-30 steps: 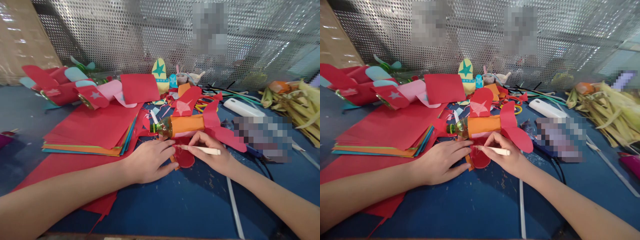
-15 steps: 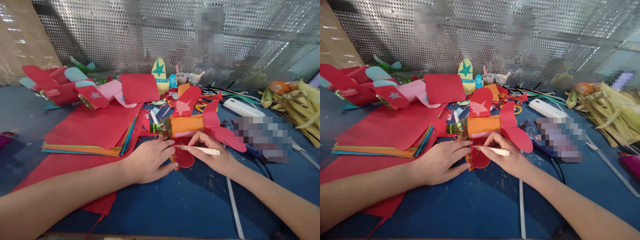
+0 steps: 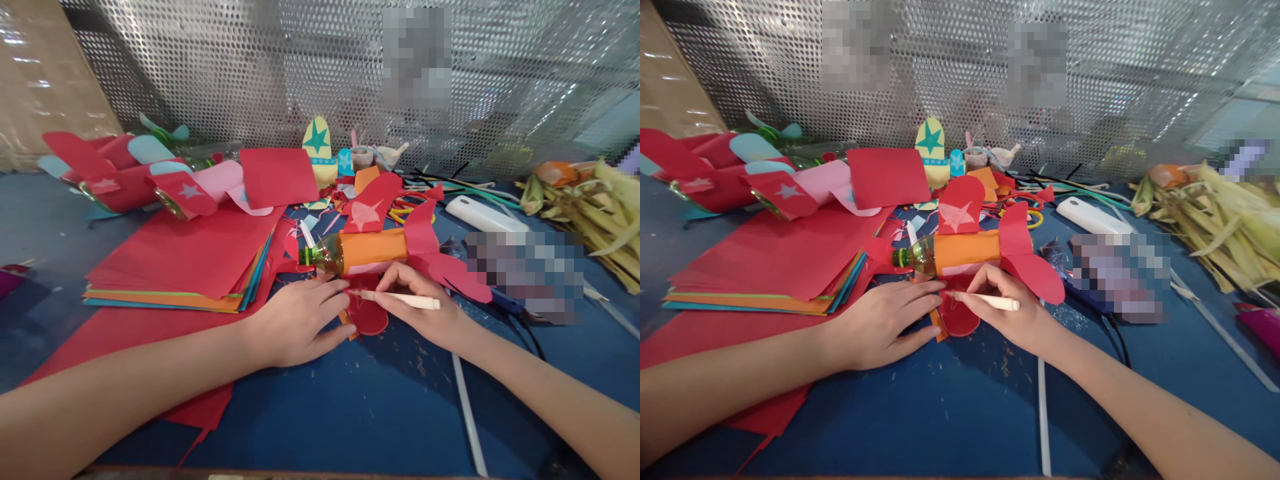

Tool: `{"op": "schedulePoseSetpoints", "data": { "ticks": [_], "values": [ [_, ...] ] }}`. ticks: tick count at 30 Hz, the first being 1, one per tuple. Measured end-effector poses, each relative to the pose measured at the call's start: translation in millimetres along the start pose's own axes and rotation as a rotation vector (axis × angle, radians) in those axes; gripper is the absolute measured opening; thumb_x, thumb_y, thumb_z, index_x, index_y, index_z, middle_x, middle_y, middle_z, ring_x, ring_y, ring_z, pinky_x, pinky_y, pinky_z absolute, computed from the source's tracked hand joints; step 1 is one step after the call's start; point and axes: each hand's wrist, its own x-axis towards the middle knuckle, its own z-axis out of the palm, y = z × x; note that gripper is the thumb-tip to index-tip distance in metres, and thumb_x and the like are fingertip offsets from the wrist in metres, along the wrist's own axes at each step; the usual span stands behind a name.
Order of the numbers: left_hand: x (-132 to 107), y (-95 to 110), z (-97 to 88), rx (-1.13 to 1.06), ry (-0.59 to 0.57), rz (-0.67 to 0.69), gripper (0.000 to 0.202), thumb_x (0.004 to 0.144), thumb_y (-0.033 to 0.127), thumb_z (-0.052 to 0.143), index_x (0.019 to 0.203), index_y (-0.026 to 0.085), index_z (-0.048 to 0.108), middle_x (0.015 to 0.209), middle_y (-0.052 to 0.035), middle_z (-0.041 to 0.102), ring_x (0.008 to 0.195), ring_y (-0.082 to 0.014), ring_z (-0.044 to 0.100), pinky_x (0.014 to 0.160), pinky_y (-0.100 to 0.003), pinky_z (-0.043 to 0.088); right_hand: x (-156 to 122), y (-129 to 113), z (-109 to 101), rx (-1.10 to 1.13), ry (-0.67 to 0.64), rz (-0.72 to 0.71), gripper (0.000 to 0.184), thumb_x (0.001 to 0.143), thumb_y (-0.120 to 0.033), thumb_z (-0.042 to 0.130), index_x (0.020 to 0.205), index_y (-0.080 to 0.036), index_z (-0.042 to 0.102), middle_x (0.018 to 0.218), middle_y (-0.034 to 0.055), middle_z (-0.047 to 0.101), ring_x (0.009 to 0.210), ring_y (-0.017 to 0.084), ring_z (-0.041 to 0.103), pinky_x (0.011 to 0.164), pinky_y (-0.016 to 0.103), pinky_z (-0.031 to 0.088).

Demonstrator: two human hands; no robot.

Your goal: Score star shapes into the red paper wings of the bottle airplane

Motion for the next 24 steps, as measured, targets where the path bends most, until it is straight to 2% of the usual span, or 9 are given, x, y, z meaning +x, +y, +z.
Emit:
{"op": "schedulePoseSetpoints", "data": {
  "ticks": [13,24],
  "values": [
    [-0.9,-0.6,-0.4,0.001,-0.002,-0.004,0.036,0.098,0.04,0.036,0.101,0.013,0.06,0.112,-0.0145,0.064,0.094,-0.0242,0.064,0.082,-0.039,0.053,0.9,0.6,-0.7,0.009,-0.007,0.009,0.022,0.081,-0.038,0.06,0.073,-0.022,0.049,0.069,-0.0024,0.051,0.057,0.011,0.047,0.052,0.025,0.039],
    [-0.7,-0.5,0.0,0.004,0.012,0.008,0.038,0.097,0.039,0.035,0.101,0.011,0.06,0.111,-0.0158,0.065,0.094,-0.0254,0.064,0.082,-0.04,0.053,-0.6,10.6,-1.9,0.025,-0.033,0.004,0.019,0.085,-0.037,0.057,0.076,-0.023,0.048,0.072,-0.0012,0.054,0.06,0.013,0.051,0.054,0.026,0.041]
  ]
}}
